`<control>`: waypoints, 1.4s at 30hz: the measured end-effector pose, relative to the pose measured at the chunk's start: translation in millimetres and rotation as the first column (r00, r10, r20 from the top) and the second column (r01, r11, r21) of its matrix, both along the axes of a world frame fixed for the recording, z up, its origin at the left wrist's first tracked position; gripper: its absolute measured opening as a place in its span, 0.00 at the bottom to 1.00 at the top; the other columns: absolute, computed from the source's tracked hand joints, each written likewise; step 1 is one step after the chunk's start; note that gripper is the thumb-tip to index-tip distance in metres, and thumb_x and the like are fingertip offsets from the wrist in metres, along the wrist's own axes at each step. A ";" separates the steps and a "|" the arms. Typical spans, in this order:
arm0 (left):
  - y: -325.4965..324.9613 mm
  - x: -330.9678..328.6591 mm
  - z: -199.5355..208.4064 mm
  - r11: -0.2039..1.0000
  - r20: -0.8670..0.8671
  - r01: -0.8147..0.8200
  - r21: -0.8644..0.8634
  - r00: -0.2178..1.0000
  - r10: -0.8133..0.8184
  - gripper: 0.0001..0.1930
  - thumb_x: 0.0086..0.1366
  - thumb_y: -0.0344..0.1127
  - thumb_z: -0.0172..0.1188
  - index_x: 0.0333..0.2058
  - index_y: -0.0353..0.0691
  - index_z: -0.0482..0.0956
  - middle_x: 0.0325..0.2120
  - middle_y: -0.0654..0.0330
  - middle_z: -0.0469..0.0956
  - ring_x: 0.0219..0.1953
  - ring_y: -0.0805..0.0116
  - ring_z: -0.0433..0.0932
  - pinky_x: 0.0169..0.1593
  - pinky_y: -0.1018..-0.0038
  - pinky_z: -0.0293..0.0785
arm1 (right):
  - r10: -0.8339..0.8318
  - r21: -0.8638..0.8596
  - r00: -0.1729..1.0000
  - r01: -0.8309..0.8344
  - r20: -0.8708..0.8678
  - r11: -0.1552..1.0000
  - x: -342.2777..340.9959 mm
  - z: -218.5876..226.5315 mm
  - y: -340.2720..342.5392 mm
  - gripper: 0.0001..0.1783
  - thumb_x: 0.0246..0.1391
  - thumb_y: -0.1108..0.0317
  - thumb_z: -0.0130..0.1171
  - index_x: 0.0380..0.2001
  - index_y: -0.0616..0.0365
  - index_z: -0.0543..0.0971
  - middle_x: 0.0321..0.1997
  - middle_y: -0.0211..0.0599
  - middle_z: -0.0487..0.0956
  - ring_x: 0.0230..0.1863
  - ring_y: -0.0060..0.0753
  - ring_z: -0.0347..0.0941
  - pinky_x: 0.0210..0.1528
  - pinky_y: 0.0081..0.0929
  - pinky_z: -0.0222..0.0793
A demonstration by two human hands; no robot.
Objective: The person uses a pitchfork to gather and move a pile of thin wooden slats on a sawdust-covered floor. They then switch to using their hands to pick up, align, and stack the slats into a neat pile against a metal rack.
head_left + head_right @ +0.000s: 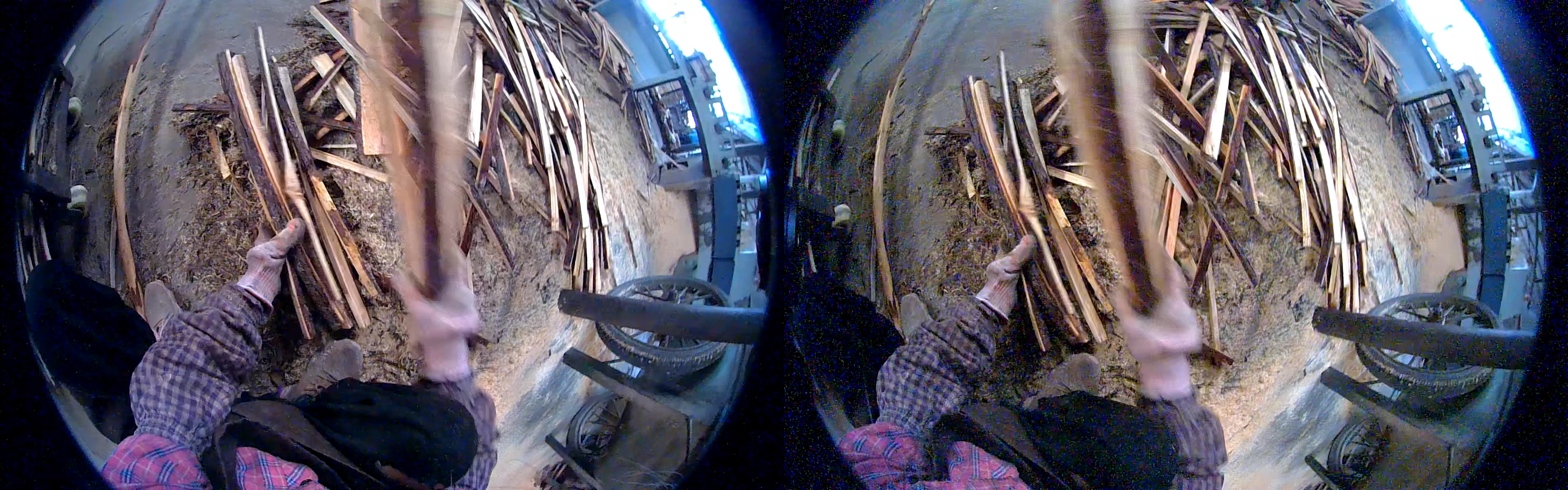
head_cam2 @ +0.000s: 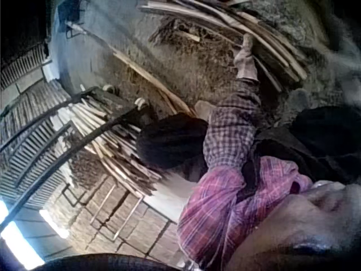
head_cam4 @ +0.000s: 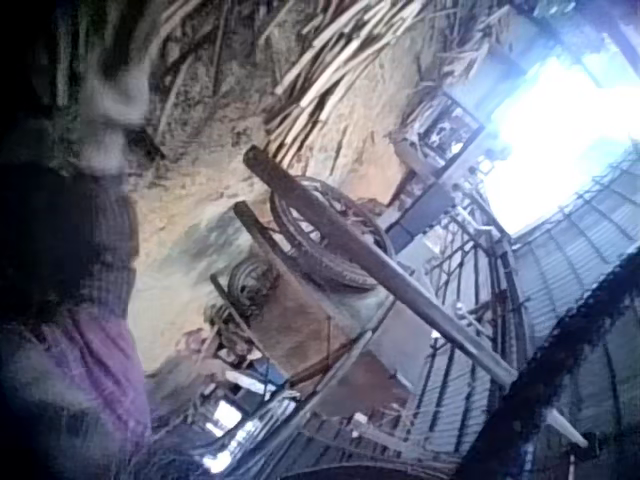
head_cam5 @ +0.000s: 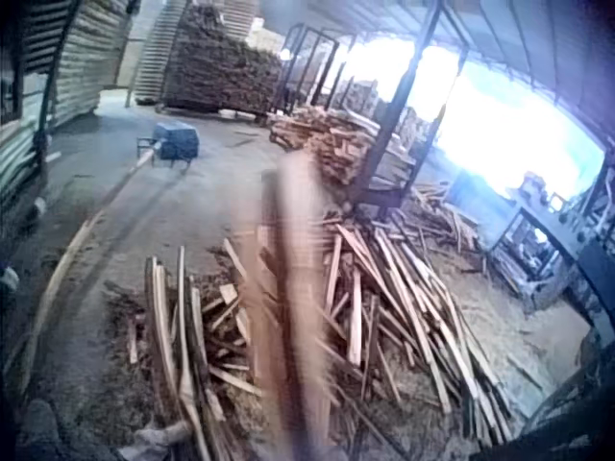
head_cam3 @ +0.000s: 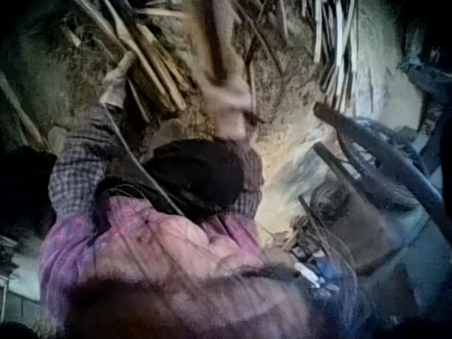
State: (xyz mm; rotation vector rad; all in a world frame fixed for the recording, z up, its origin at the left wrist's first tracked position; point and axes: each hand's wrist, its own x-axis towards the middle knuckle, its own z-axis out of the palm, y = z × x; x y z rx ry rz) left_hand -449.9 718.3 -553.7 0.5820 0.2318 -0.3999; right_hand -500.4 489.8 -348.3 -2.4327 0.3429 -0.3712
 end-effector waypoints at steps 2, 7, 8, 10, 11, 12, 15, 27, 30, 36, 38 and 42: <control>-30.4 1.6 53.9 0.869 -0.044 -0.062 0.491 0.994 0.096 0.27 0.58 0.44 0.56 0.49 0.26 0.65 0.46 0.54 0.71 0.49 0.67 0.69 0.55 0.77 0.62 | 0.091 0.101 0.851 -0.044 -0.517 0.994 45.0 -25.3 27.9 0.50 0.36 0.44 0.62 0.59 0.54 0.54 0.45 0.51 0.73 0.40 0.43 0.74 0.42 0.33 0.69; -25.9 16.0 51.3 0.893 -0.172 0.030 0.448 0.984 0.054 0.29 0.56 0.44 0.60 0.52 0.36 0.62 0.43 0.57 0.71 0.46 0.71 0.70 0.52 0.76 0.64 | 0.180 0.031 0.417 -0.340 -0.891 0.940 87.3 -51.4 61.4 0.59 0.35 0.30 0.51 0.62 0.58 0.44 0.55 0.55 0.64 0.56 0.47 0.62 0.56 0.36 0.57; -36.4 14.9 56.0 0.918 -0.076 -0.104 0.382 0.987 0.143 0.27 0.58 0.44 0.56 0.51 0.32 0.65 0.44 0.59 0.73 0.47 0.72 0.71 0.48 0.80 0.67 | 0.117 -0.036 0.375 -0.378 -0.920 0.925 87.3 -49.4 64.7 0.59 0.35 0.30 0.51 0.62 0.58 0.44 0.54 0.54 0.65 0.56 0.46 0.63 0.57 0.36 0.56; -47.2 23.4 54.1 0.923 -0.298 0.057 0.381 0.953 0.063 0.28 0.53 0.34 0.62 0.51 0.30 0.65 0.39 0.57 0.76 0.41 0.69 0.75 0.45 0.78 0.71 | 0.195 0.035 0.382 -0.388 -0.903 0.921 88.4 -50.9 44.8 0.58 0.35 0.35 0.56 0.61 0.62 0.45 0.53 0.55 0.66 0.56 0.46 0.63 0.58 0.34 0.56; -54.3 29.4 75.8 0.838 -0.344 0.103 0.536 0.933 0.106 0.28 0.51 0.32 0.64 0.50 0.29 0.65 0.36 0.56 0.76 0.39 0.69 0.76 0.44 0.77 0.72 | 0.278 0.118 0.382 -0.391 -0.881 0.913 97.7 -39.6 33.7 0.58 0.36 0.38 0.59 0.60 0.63 0.46 0.52 0.55 0.67 0.56 0.46 0.63 0.58 0.33 0.56; -43.4 21.8 45.3 0.933 -0.360 -0.068 0.354 0.911 0.203 0.29 0.47 0.27 0.66 0.48 0.31 0.63 0.35 0.55 0.76 0.37 0.69 0.76 0.41 0.76 0.74 | 0.290 0.104 0.484 -0.375 -0.826 0.921 112.8 -29.3 32.9 0.57 0.36 0.41 0.61 0.60 0.65 0.47 0.53 0.55 0.66 0.56 0.45 0.62 0.58 0.33 0.56; -49.9 26.3 56.8 0.794 -0.288 -0.029 0.607 0.923 0.254 0.35 0.47 0.22 0.62 0.53 0.39 0.54 0.36 0.54 0.73 0.36 0.63 0.76 0.40 0.72 0.75 | 0.250 -0.138 0.905 -0.312 -0.344 0.940 171.2 -40.5 -18.6 0.56 0.35 0.46 0.64 0.60 0.62 0.46 0.59 0.54 0.58 0.60 0.42 0.56 0.58 0.34 0.57; -54.0 16.2 43.2 0.871 -0.396 -0.049 0.489 0.877 0.271 0.51 0.44 0.23 0.66 0.59 0.40 0.36 0.47 0.51 0.65 0.47 0.62 0.70 0.48 0.69 0.71 | 0.007 -0.269 0.985 -0.054 -0.173 0.962 372.9 -101.1 -79.2 0.36 0.49 0.36 0.40 0.56 0.46 0.63 0.48 0.49 0.72 0.54 0.49 0.63 0.56 0.33 0.56; -55.3 22.0 47.6 0.889 -0.401 -0.044 0.457 0.882 0.249 0.50 0.45 0.23 0.65 0.59 0.42 0.37 0.48 0.53 0.64 0.48 0.62 0.69 0.49 0.69 0.70 | -0.103 -0.143 0.994 0.096 -0.043 0.985 378.9 -92.0 -102.8 0.28 0.50 0.40 0.42 0.43 0.50 0.72 0.38 0.44 0.75 0.41 0.45 0.69 0.44 0.32 0.63; -52.6 17.3 43.0 0.831 -0.359 -0.017 0.555 0.897 0.258 0.42 0.45 0.20 0.63 0.56 0.41 0.48 0.43 0.56 0.68 0.41 0.66 0.72 0.46 0.70 0.72 | 0.035 0.150 0.888 -0.116 0.458 0.982 334.5 27.4 -96.9 0.26 0.49 0.43 0.46 0.32 0.56 0.76 0.26 0.33 0.75 0.22 0.29 0.68 0.29 0.24 0.67; -55.4 17.9 41.6 0.808 -0.309 -0.020 0.589 0.918 0.248 0.38 0.46 0.20 0.61 0.54 0.41 0.51 0.42 0.56 0.69 0.40 0.66 0.73 0.45 0.71 0.72 | 0.082 0.064 0.857 -0.133 0.508 0.989 310.6 64.8 -105.2 0.25 0.50 0.44 0.46 0.35 0.55 0.75 0.25 0.32 0.74 0.21 0.28 0.67 0.26 0.22 0.64; -53.8 12.0 29.2 0.794 -0.258 -0.077 0.603 0.923 0.286 0.35 0.46 0.19 0.59 0.53 0.42 0.56 0.44 0.56 0.68 0.42 0.65 0.71 0.44 0.70 0.72 | 0.159 -0.095 0.848 -0.129 0.506 0.987 290.8 115.7 -117.6 0.24 0.50 0.46 0.47 0.42 0.53 0.73 0.22 0.30 0.72 0.18 0.24 0.63 0.20 0.19 0.59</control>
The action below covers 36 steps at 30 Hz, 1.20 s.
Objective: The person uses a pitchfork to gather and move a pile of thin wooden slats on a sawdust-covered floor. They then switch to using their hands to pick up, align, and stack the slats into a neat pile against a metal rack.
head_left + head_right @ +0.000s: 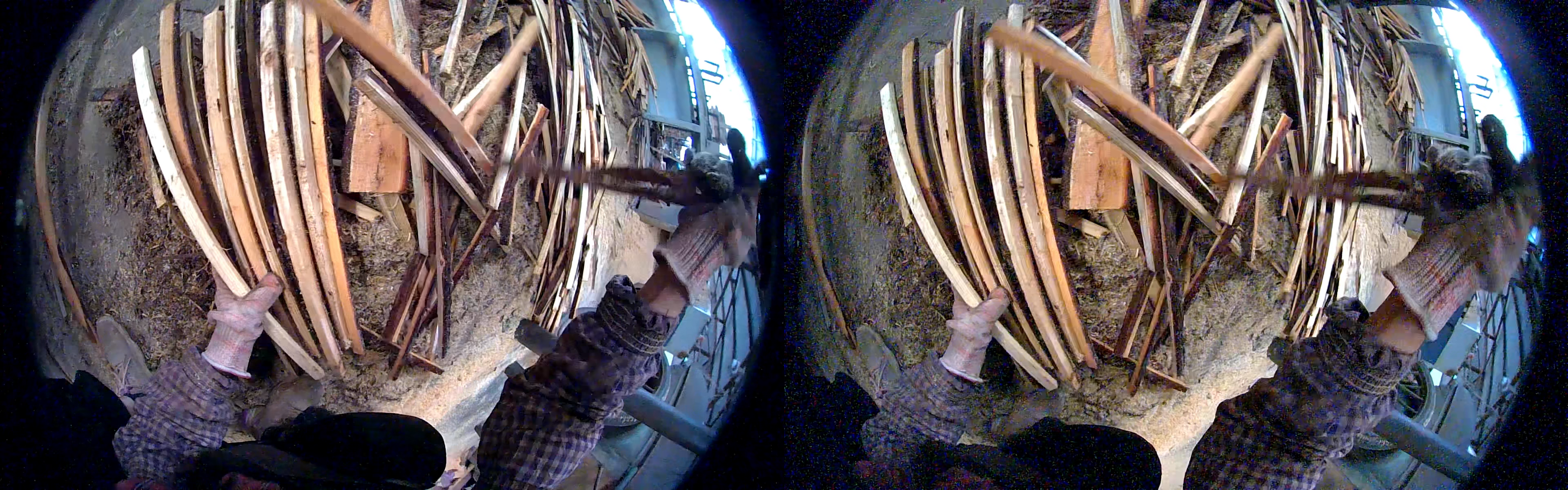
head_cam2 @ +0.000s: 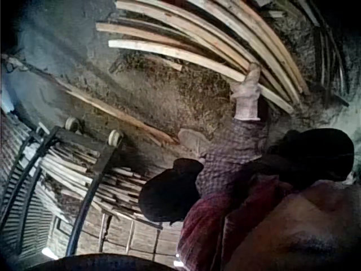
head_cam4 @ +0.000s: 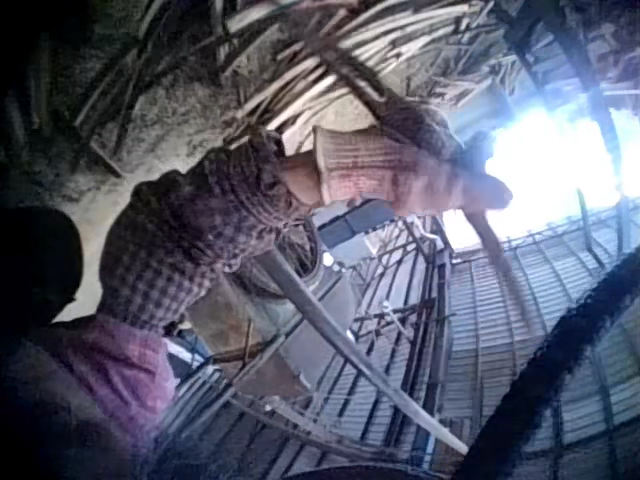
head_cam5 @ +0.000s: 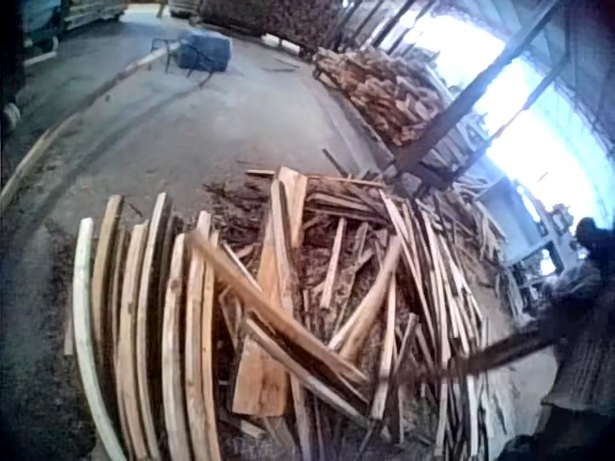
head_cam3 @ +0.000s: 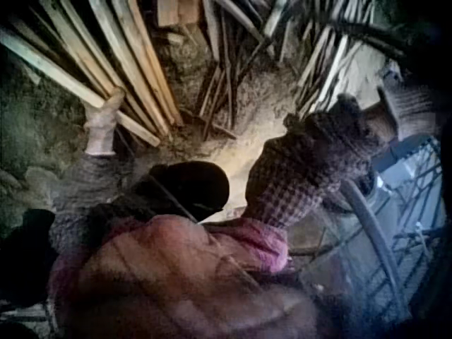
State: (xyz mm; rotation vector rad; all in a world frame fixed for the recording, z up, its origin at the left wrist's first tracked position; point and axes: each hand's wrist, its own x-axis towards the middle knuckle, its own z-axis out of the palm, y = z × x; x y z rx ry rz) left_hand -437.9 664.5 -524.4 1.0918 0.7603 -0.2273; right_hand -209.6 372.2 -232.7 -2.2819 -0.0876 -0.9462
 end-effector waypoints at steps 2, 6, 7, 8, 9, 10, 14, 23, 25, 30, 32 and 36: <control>0.4 2.5 2.3 0.999 -0.046 0.035 0.017 0.998 -0.034 0.33 0.47 0.18 0.57 0.53 0.43 0.57 0.45 0.57 0.67 0.43 0.65 0.71 0.44 0.70 0.72 | -0.092 -0.077 0.994 0.087 -0.063 0.993 3.2 16.2 -3.1 0.24 0.51 0.48 0.48 0.45 0.52 0.72 0.21 0.28 0.71 0.16 0.23 0.61 0.17 0.18 0.57; 4.0 13.0 21.5 0.974 -0.089 0.118 0.192 0.991 -0.102 0.26 0.47 0.31 0.63 0.47 0.35 0.66 0.38 0.59 0.73 0.37 0.69 0.73 0.42 0.74 0.71 | -0.542 -0.233 0.754 0.489 -0.372 0.841 26.8 -41.4 -5.8 0.31 0.44 0.41 0.53 0.45 0.53 0.72 0.16 0.29 0.67 0.16 0.23 0.60 0.18 0.21 0.58; -0.8 17.1 31.0 0.969 -0.125 0.131 0.208 0.986 -0.107 0.26 0.48 0.31 0.63 0.46 0.35 0.66 0.38 0.59 0.73 0.37 0.69 0.73 0.42 0.74 0.71 | -0.620 -0.326 0.682 0.528 -0.389 0.785 34.1 -68.8 -30.3 0.34 0.42 0.39 0.54 0.46 0.53 0.70 0.18 0.30 0.68 0.18 0.24 0.62 0.21 0.23 0.60; -7.0 22.0 38.1 0.966 -0.155 0.154 0.209 0.980 -0.123 0.26 0.48 0.31 0.63 0.46 0.34 0.66 0.38 0.59 0.73 0.37 0.69 0.73 0.42 0.74 0.71 | -0.705 -0.427 0.596 0.562 -0.385 0.709 38.5 -88.9 -58.5 0.37 0.40 0.37 0.55 0.47 0.53 0.69 0.19 0.31 0.69 0.20 0.26 0.65 0.24 0.25 0.63; -8.1 24.4 42.3 0.957 -0.191 0.157 0.244 0.975 -0.111 0.26 0.48 0.31 0.63 0.46 0.34 0.67 0.38 0.59 0.73 0.37 0.69 0.73 0.41 0.74 0.71 | -0.710 -0.473 0.539 0.529 -0.454 0.704 32.4 -118.8 -55.5 0.41 0.38 0.35 0.56 0.50 0.53 0.66 0.27 0.36 0.70 0.28 0.30 0.67 0.32 0.29 0.64; -5.9 21.2 35.5 0.972 -0.149 0.144 0.184 0.982 -0.117 0.27 0.48 0.29 0.62 0.48 0.36 0.64 0.39 0.59 0.72 0.38 0.69 0.72 0.43 0.73 0.71 | -0.718 -0.526 0.478 0.490 -0.506 0.696 24.7 -144.3 -51.7 0.46 0.36 0.33 0.56 0.53 0.53 0.62 0.35 0.40 0.72 0.36 0.34 0.70 0.39 0.33 0.66; 7.1 5.6 14.4 0.995 -0.095 0.083 0.053 0.992 -0.077 0.33 0.48 0.23 0.61 0.53 0.39 0.58 0.43 0.58 0.70 0.42 0.67 0.72 0.47 0.71 0.70 | -0.759 -0.642 0.210 0.424 -0.617 0.639 -15.8 -221.7 -44.6 0.55 0.32 0.31 0.57 0.60 0.50 0.51 0.59 0.52 0.59 0.59 0.50 0.58 0.56 0.43 0.56; 11.0 12.0 23.8 0.987 -0.105 0.153 0.040 0.983 -0.148 0.31 0.49 0.24 0.62 0.52 0.37 0.60 0.41 0.57 0.71 0.39 0.68 0.73 0.46 0.72 0.71 | -0.366 -0.225 0.293 0.419 -0.883 0.879 -50.6 -191.4 -82.9 0.36 0.39 0.57 0.62 0.52 0.60 0.65 0.42 0.43 0.75 0.41 0.36 0.72 0.43 0.28 0.67; 1.7 21.0 45.6 0.989 -0.063 0.140 0.048 0.989 -0.137 0.29 0.48 0.28 0.64 0.49 0.35 0.62 0.38 0.58 0.73 0.37 0.68 0.74 0.45 0.73 0.72 | 0.041 0.306 0.475 0.496 -0.879 0.813 -81.4 -171.0 -93.8 0.31 0.41 0.64 0.61 0.50 0.63 0.66 0.36 0.39 0.75 0.33 0.30 0.72 0.35 0.23 0.69; 5.1 15.7 25.7 0.988 -0.092 0.087 0.127 0.993 -0.075 0.31 0.45 0.27 0.66 0.48 0.35 0.63 0.36 0.58 0.74 0.36 0.68 0.75 0.43 0.74 0.72 | -0.025 0.181 0.488 0.370 -0.873 0.911 -159.9 -134.3 -110.0 0.38 0.36 0.62 0.67 0.51 0.65 0.65 0.42 0.39 0.74 0.37 0.30 0.72 0.42 0.23 0.67; 12.1 11.8 15.0 0.985 -0.043 0.112 0.129 0.993 -0.108 0.31 0.45 0.27 0.66 0.48 0.35 0.62 0.36 0.57 0.74 0.36 0.68 0.75 0.43 0.75 0.73 | 0.017 0.346 0.617 0.419 -0.787 0.840 -199.4 -119.4 -91.7 0.28 0.40 0.68 0.62 0.47 0.63 0.68 0.36 0.35 0.74 0.29 0.25 0.70 0.32 0.21 0.67; 13.4 14.6 16.6 0.997 0.016 0.077 -0.026 0.997 -0.077 0.30 0.45 0.25 0.64 0.48 0.31 0.62 0.37 0.53 0.74 0.39 0.62 0.76 0.45 0.72 0.74 | -0.096 0.558 0.857 0.410 -0.506 0.721 -255.9 -88.2 -68.0 0.24 0.43 0.71 0.60 0.46 0.63 0.69 0.38 0.37 0.74 0.31 0.28 0.73 0.31 0.23 0.70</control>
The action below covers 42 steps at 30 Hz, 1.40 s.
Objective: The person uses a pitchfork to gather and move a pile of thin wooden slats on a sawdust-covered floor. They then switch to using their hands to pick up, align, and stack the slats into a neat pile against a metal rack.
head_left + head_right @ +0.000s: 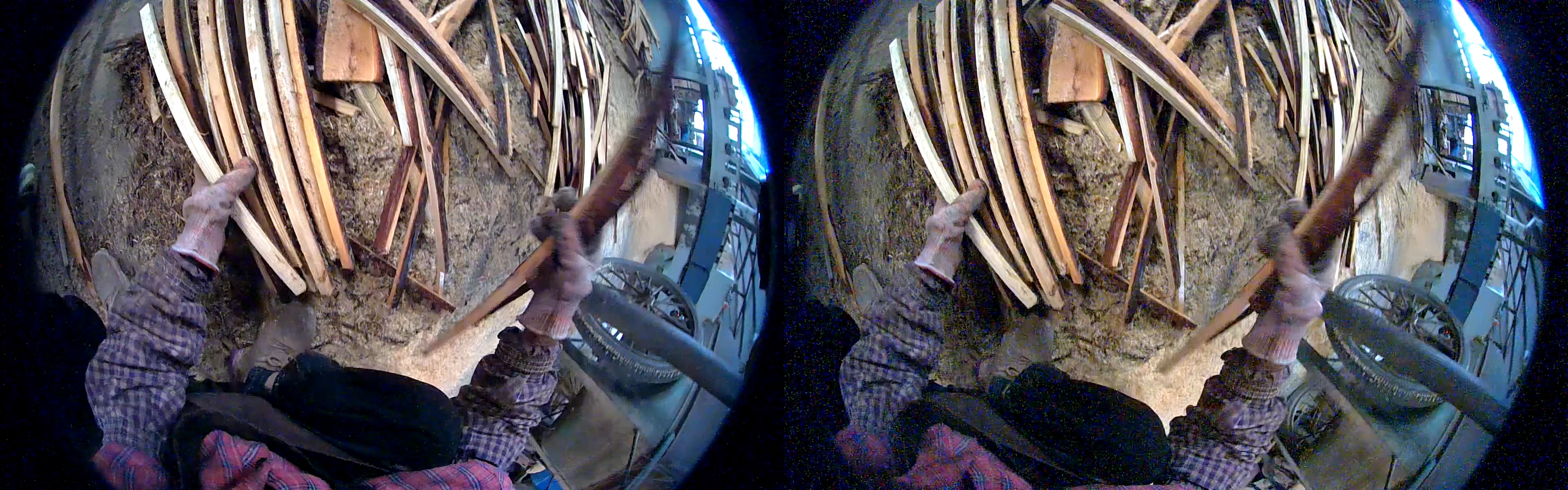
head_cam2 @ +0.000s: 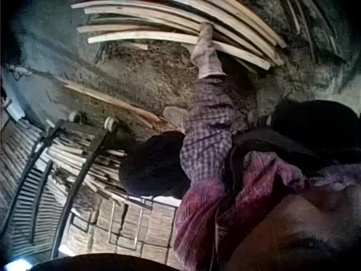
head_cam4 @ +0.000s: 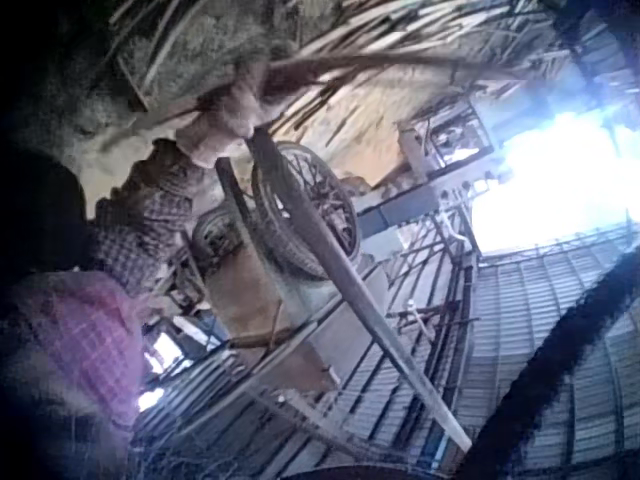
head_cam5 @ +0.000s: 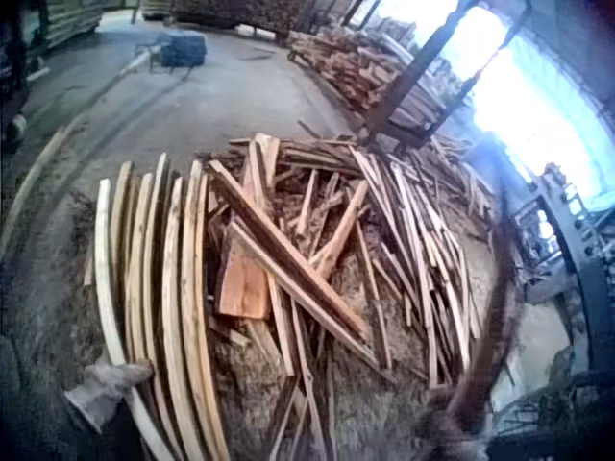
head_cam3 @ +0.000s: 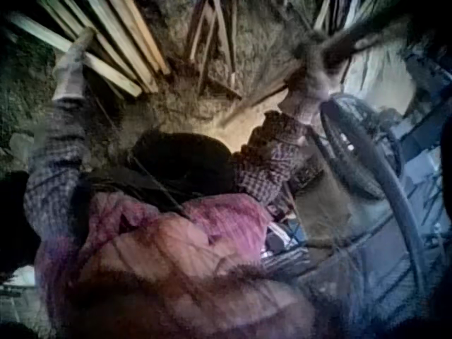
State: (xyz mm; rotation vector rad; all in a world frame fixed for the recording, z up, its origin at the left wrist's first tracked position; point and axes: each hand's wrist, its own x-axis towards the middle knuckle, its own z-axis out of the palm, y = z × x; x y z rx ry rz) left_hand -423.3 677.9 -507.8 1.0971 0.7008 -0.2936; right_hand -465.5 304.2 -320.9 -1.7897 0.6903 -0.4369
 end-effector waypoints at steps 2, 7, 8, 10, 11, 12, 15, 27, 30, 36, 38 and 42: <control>-1.4 -1.0 6.8 0.999 0.004 0.040 0.026 0.999 -0.040 0.28 0.48 0.25 0.61 0.48 0.27 0.62 0.40 0.49 0.73 0.41 0.59 0.76 0.48 0.70 0.72 | -0.008 -0.118 1.000 0.010 0.016 0.993 -10.7 27.6 12.8 0.26 0.43 0.70 0.60 0.48 0.63 0.68 0.39 0.38 0.74 0.34 0.30 0.73 0.33 0.24 0.72; 10.9 -8.3 -0.5 0.994 0.055 0.092 0.066 0.994 -0.096 0.21 0.49 0.39 0.66 0.40 0.34 0.75 0.36 0.60 0.76 0.38 0.72 0.74 0.46 0.79 0.68 | -0.084 -0.121 0.969 0.115 0.231 0.986 -68.4 -7.0 18.2 0.30 0.44 0.75 0.57 0.53 0.62 0.63 0.41 0.40 0.73 0.38 0.30 0.72 0.38 0.27 0.72; 5.8 -7.0 2.5 0.993 0.046 0.099 0.069 0.994 -0.102 0.21 0.49 0.38 0.66 0.40 0.34 0.75 0.36 0.60 0.76 0.38 0.72 0.74 0.46 0.79 0.68 | -0.062 -0.058 0.945 0.085 0.321 0.995 -81.9 -34.1 12.3 0.31 0.43 0.76 0.57 0.53 0.62 0.62 0.43 0.39 0.72 0.38 0.29 0.71 0.40 0.26 0.71; -5.6 -4.4 16.9 0.990 0.033 0.109 0.088 0.993 -0.113 0.20 0.49 0.37 0.66 0.39 0.34 0.75 0.36 0.60 0.76 0.38 0.72 0.74 0.46 0.79 0.68 | -0.154 -0.105 0.957 0.184 0.247 0.977 -109.6 -97.8 26.5 0.33 0.41 0.78 0.57 0.54 0.61 0.61 0.46 0.38 0.70 0.40 0.27 0.70 0.44 0.25 0.68; -11.1 -2.5 20.9 0.989 0.028 0.115 0.094 0.993 -0.119 0.19 0.49 0.36 0.66 0.39 0.33 0.75 0.36 0.60 0.76 0.38 0.72 0.74 0.46 0.79 0.68 | -0.284 -0.237 0.955 0.297 0.088 0.925 -128.8 -125.1 38.9 0.34 0.40 0.79 0.58 0.54 0.61 0.60 0.47 0.37 0.69 0.41 0.27 0.69 0.47 0.25 0.66; -9.9 -2.1 22.8 0.984 0.015 0.112 0.141 0.993 -0.115 0.19 0.50 0.36 0.65 0.40 0.33 0.75 0.36 0.60 0.76 0.38 0.72 0.74 0.46 0.79 0.68 | -0.318 -0.229 0.948 0.303 -0.027 0.925 -136.4 -137.3 43.6 0.35 0.39 0.74 0.61 0.53 0.63 0.61 0.47 0.38 0.70 0.42 0.28 0.69 0.47 0.25 0.65; -11.5 -0.6 16.6 0.983 -0.003 0.117 0.142 0.993 -0.117 0.19 0.50 0.35 0.65 0.40 0.33 0.75 0.37 0.60 0.76 0.39 0.72 0.74 0.47 0.79 0.68 | -0.380 -0.138 0.913 0.362 -0.146 0.922 -121.6 -136.6 39.5 0.34 0.40 0.70 0.62 0.52 0.64 0.62 0.45 0.38 0.72 0.42 0.29 0.70 0.48 0.25 0.65; 28.9 -12.8 -42.6 0.994 -0.147 -0.024 -0.111 0.989 0.008 0.22 0.51 0.28 0.61 0.46 0.33 0.67 0.34 0.56 0.75 0.34 0.68 0.77 0.42 0.76 0.75 | 0.213 -0.544 0.891 -0.419 -0.402 0.727 91.1 -115.7 -104.5 0.40 0.37 0.75 0.60 0.56 0.58 0.56 0.50 0.36 0.69 0.46 0.32 0.67 0.51 0.28 0.62; 19.2 -16.2 -34.3 0.946 0.048 0.187 0.264 0.977 -0.207 0.20 0.56 0.31 0.52 0.47 0.30 0.64 0.34 0.48 0.74 0.34 0.60 0.77 0.41 0.72 0.76 | -0.052 -0.684 0.707 -0.658 -0.705 0.316 115.4 -132.9 -70.8 0.59 0.26 0.55 0.72 0.61 0.52 0.49 0.58 0.43 0.63 0.58 0.41 0.60 0.58 0.34 0.57; 37.5 -26.2 -53.7 0.994 -0.085 -0.019 0.110 0.996 0.029 0.21 0.55 0.30 0.52 0.47 0.29 0.64 0.33 0.48 0.74 0.33 0.58 0.77 0.41 0.68 0.76 | -0.157 -0.684 0.691 -0.606 -0.706 0.406 112.9 -149.4 -66.4 0.53 0.31 0.58 0.69 0.60 0.49 0.51 0.48 0.44 0.71 0.45 0.46 0.71 0.45 0.39 0.68; 29.2 -21.9 -47.6 0.996 -0.045 0.006 0.087 0.999 -0.002 0.19 0.53 0.27 0.54 0.45 0.31 0.67 0.32 0.51 0.75 0.33 0.60 0.78 0.41 0.70 0.77 | -0.246 -0.694 0.671 -0.557 -0.700 0.455 110.0 -150.3 -60.6 0.51 0.32 0.58 0.68 0.59 0.48 0.51 0.47 0.44 0.72 0.45 0.46 0.71 0.45 0.38 0.68; 19.4 -11.8 -32.1 1.000 -0.013 0.021 0.014 1.000 -0.020 0.21 0.46 0.23 0.62 0.43 0.35 0.71 0.32 0.56 0.76 0.32 0.66 0.77 0.39 0.75 0.76 | -0.215 -0.567 0.575 -0.548 -0.789 0.614 89.0 -121.5 -15.3 0.47 0.36 0.55 0.66 0.58 0.51 0.53 0.50 0.44 0.71 0.48 0.43 0.70 0.49 0.33 0.67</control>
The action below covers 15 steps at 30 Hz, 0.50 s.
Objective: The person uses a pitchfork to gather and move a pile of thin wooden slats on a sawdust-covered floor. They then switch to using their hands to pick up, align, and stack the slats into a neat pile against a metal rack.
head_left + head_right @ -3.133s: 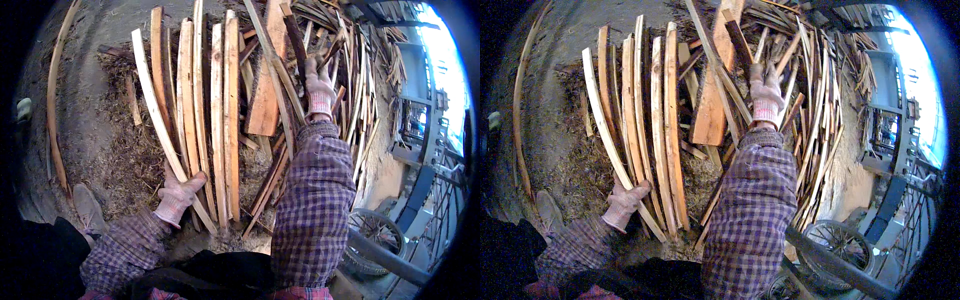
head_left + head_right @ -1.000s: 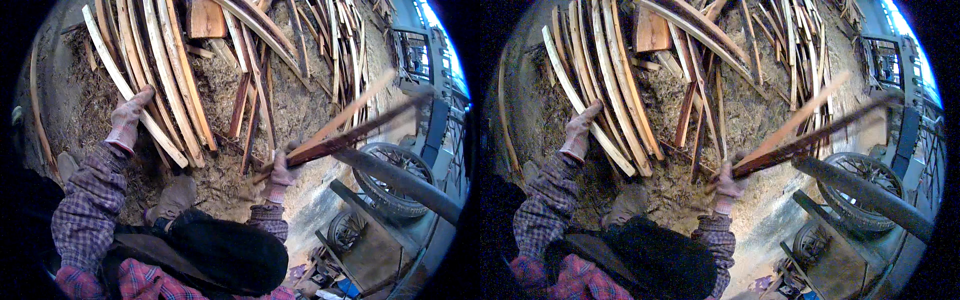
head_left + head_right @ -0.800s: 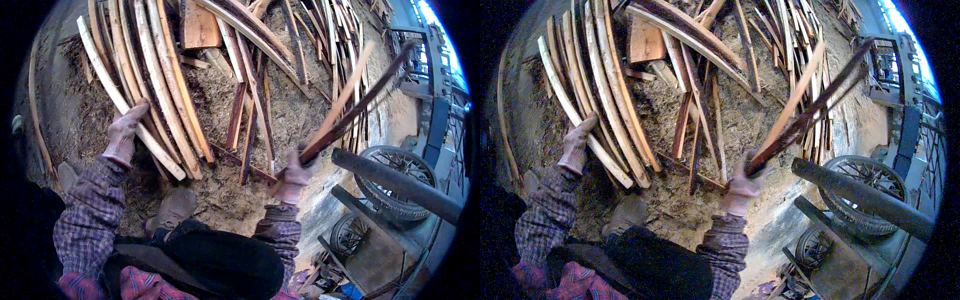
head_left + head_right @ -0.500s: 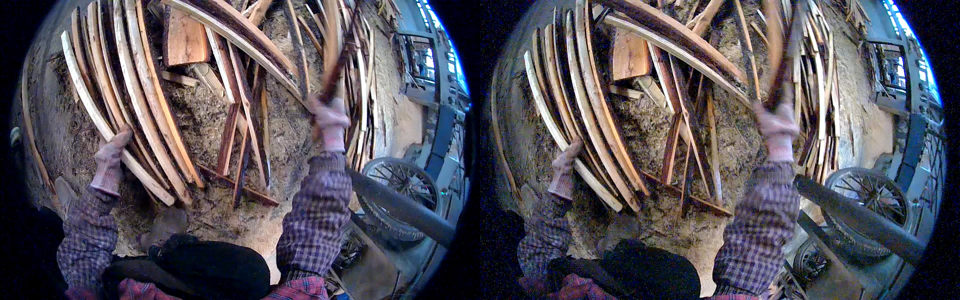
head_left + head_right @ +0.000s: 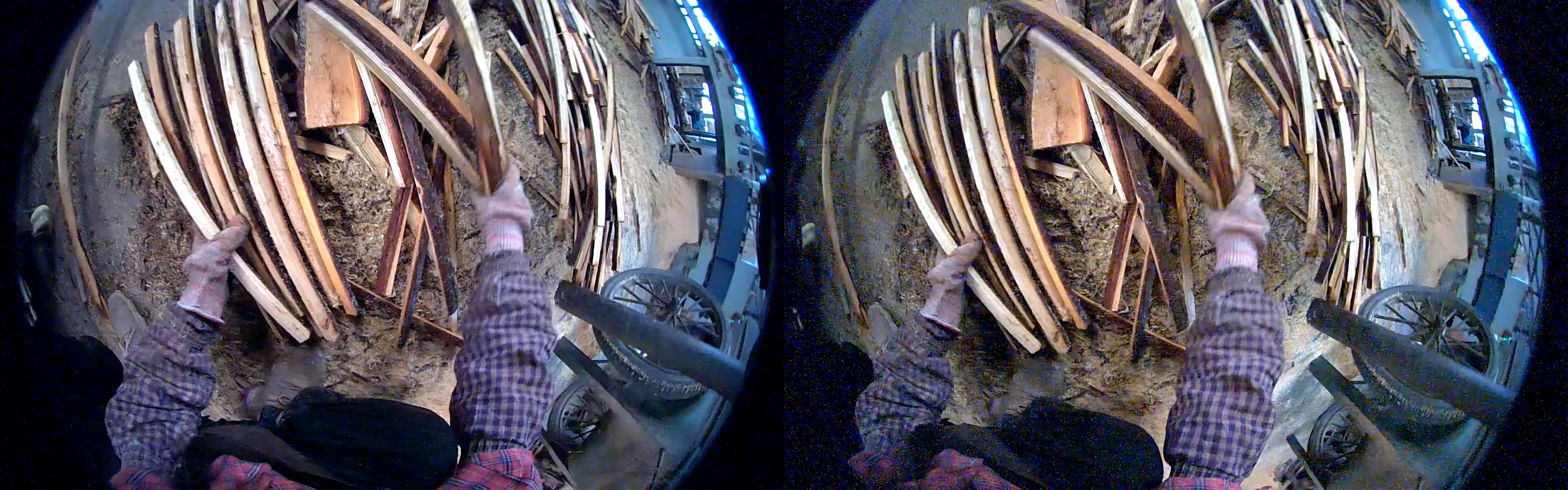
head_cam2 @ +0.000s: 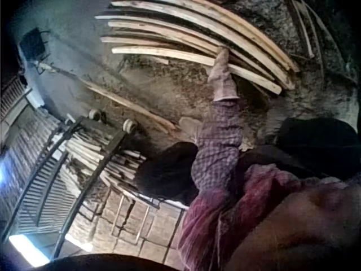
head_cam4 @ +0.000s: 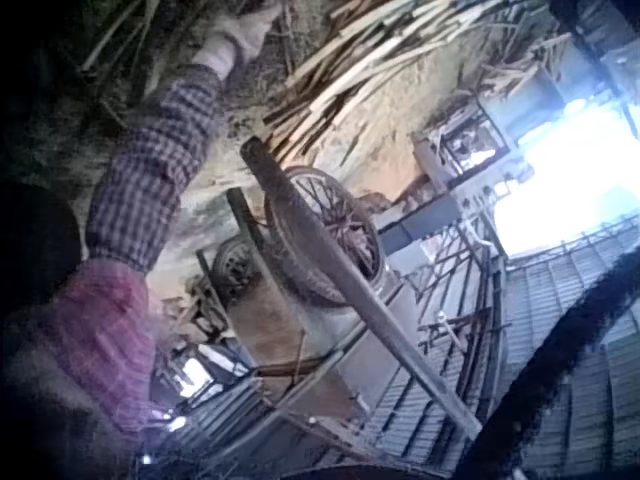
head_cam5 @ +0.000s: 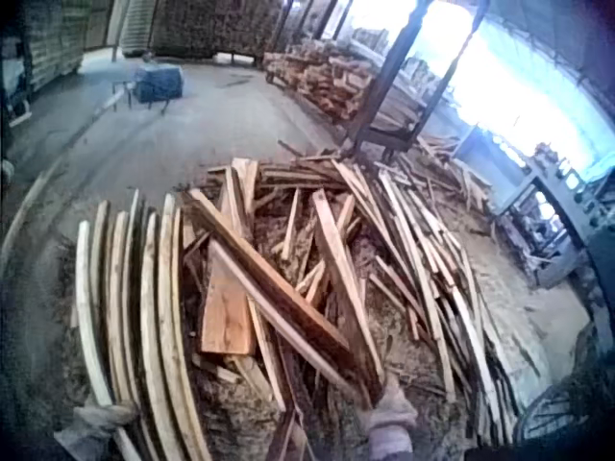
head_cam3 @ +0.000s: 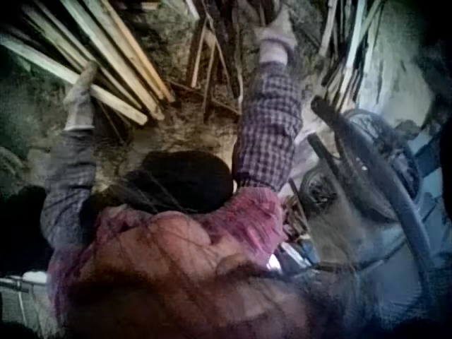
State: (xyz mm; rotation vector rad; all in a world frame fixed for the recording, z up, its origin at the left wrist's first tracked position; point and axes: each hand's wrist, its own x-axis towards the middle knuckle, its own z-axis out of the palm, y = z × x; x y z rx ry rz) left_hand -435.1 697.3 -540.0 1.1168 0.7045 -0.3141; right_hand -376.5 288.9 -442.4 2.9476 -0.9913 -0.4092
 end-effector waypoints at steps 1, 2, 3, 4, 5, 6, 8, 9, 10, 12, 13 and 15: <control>-8.6 3.6 9.0 0.998 -0.002 0.000 0.056 1.000 0.000 0.22 0.46 0.24 0.62 0.43 0.35 0.70 0.32 0.57 0.76 0.32 0.67 0.77 0.39 0.75 0.76 | 0.005 0.024 1.000 -0.005 -0.009 1.000 -14.5 -9.0 1.5 0.48 0.36 0.54 0.65 0.58 0.52 0.52 0.50 0.44 0.71 0.48 0.43 0.70 0.49 0.32 0.67; -16.8 8.7 31.4 0.998 0.011 0.032 0.052 0.999 -0.032 0.22 0.47 0.25 0.63 0.43 0.35 0.70 0.33 0.58 0.75 0.32 0.68 0.77 0.39 0.75 0.75 | -0.002 0.068 1.000 0.002 -0.003 0.998 -31.4 -14.3 6.0 0.48 0.36 0.54 0.65 0.58 0.53 0.52 0.50 0.44 0.71 0.48 0.43 0.70 0.49 0.33 0.67; -12.5 5.5 24.8 0.994 0.013 0.041 0.101 0.999 -0.042 0.18 0.48 0.28 0.63 0.40 0.32 0.74 0.33 0.59 0.77 0.35 0.67 0.76 0.42 0.76 0.72 | -0.003 0.121 1.000 0.002 0.004 0.993 -46.2 -17.1 16.9 0.49 0.36 0.53 0.65 0.59 0.54 0.51 0.50 0.44 0.71 0.49 0.44 0.70 0.50 0.33 0.66; -9.4 4.5 32.6 0.996 0.064 0.041 0.083 0.997 -0.047 0.18 0.48 0.29 0.63 0.39 0.33 0.74 0.33 0.59 0.76 0.36 0.68 0.76 0.42 0.77 0.72 | -0.036 0.134 0.999 0.041 -0.040 0.990 -53.5 -10.5 37.2 0.49 0.36 0.53 0.65 0.59 0.54 0.51 0.51 0.45 0.71 0.49 0.44 0.70 0.50 0.33 0.65; -10.8 6.3 40.2 0.997 0.117 0.065 0.046 0.991 -0.070 0.18 0.49 0.31 0.64 0.39 0.33 0.74 0.33 0.60 0.76 0.36 0.69 0.75 0.42 0.77 0.71 | -0.090 0.127 0.993 0.100 -0.082 0.987 -63.2 3.4 51.7 0.49 0.36 0.53 0.64 0.59 0.54 0.50 0.51 0.45 0.70 0.49 0.45 0.69 0.51 0.33 0.65; -7.0 5.5 25.9 0.995 0.031 0.075 0.073 0.997 -0.077 0.18 0.50 0.34 0.64 0.40 0.34 0.74 0.33 0.61 0.76 0.37 0.70 0.74 0.43 0.76 0.70 | -0.104 0.133 0.992 0.112 -0.066 0.985 -74.4 -4.2 48.2 0.51 0.36 0.54 0.65 0.60 0.54 0.49 0.51 0.46 0.70 0.49 0.45 0.69 0.52 0.33 0.64; -22.9 8.5 45.6 0.991 0.101 0.107 0.077 0.988 -0.115 0.20 0.50 0.37 0.65 0.40 0.34 0.74 0.34 0.61 0.76 0.37 0.69 0.74 0.44 0.76 0.70 | -0.084 0.088 0.996 0.081 0.029 0.993 -87.6 -1.1 42.6 0.49 0.37 0.54 0.63 0.61 0.49 0.48 0.50 0.46 0.70 0.48 0.47 0.70 0.49 0.37 0.65; -19.4 7.4 33.0 0.991 0.081 0.132 0.028 0.988 -0.134 0.21 0.50 0.36 0.65 0.42 0.34 0.74 0.35 0.60 0.76 0.37 0.68 0.74 0.44 0.75 0.70 | -0.068 0.072 0.994 0.063 0.080 0.995 -90.5 0.4 41.5 0.48 0.38 0.54 0.62 0.61 0.47 0.48 0.49 0.47 0.71 0.47 0.49 0.70 0.48 0.38 0.66; -19.2 3.8 11.1 0.990 0.108 0.139 -0.005 0.985 -0.137 0.22 0.49 0.36 0.65 0.42 0.33 0.73 0.36 0.60 0.76 0.38 0.68 0.75 0.45 0.75 0.70 | -0.050 0.071 0.988 0.040 0.143 0.997 -96.8 -13.6 30.7 0.49 0.38 0.56 0.63 0.61 0.44 0.47 0.49 0.48 0.71 0.49 0.48 0.69 0.48 0.39 0.66; -4.7 9.0 33.1 0.990 0.196 0.097 0.100 0.974 -0.116 0.24 0.48 0.35 0.66 0.44 0.31 0.71 0.37 0.58 0.76 0.38 0.67 0.75 0.46 0.74 0.70 | -0.140 0.200 0.985 0.159 -0.104 0.967 -66.2 7.9 58.7 0.48 0.39 0.54 0.62 0.61 0.45 0.48 0.50 0.45 0.71 0.50 0.45 0.68 0.51 0.35 0.64; 1.5 8.9 5.5 0.997 0.187 0.066 -0.029 0.981 -0.059 0.23 0.47 0.35 0.66 0.42 0.32 0.72 0.36 0.59 0.76 0.37 0.67 0.75 0.44 0.74 0.70 | -0.162 0.169 0.977 0.185 -0.142 0.968 -66.5 15.1 57.3 0.49 0.38 0.52 0.62 0.61 0.47 0.48 0.50 0.44 0.71 0.50 0.43 0.69 0.52 0.33 0.63; -24.3 6.5 31.5 0.980 0.060 0.173 0.097 0.982 -0.179 0.23 0.48 0.36 0.66 0.42 0.33 0.72 0.36 0.59 0.76 0.35 0.68 0.75 0.43 0.74 0.71 | -0.188 0.153 0.972 0.209 -0.143 0.966 -81.4 20.6 41.6 0.48 0.38 0.51 0.62 0.61 0.45 0.49 0.50 0.43 0.71 0.50 0.43 0.69 0.52 0.33 0.64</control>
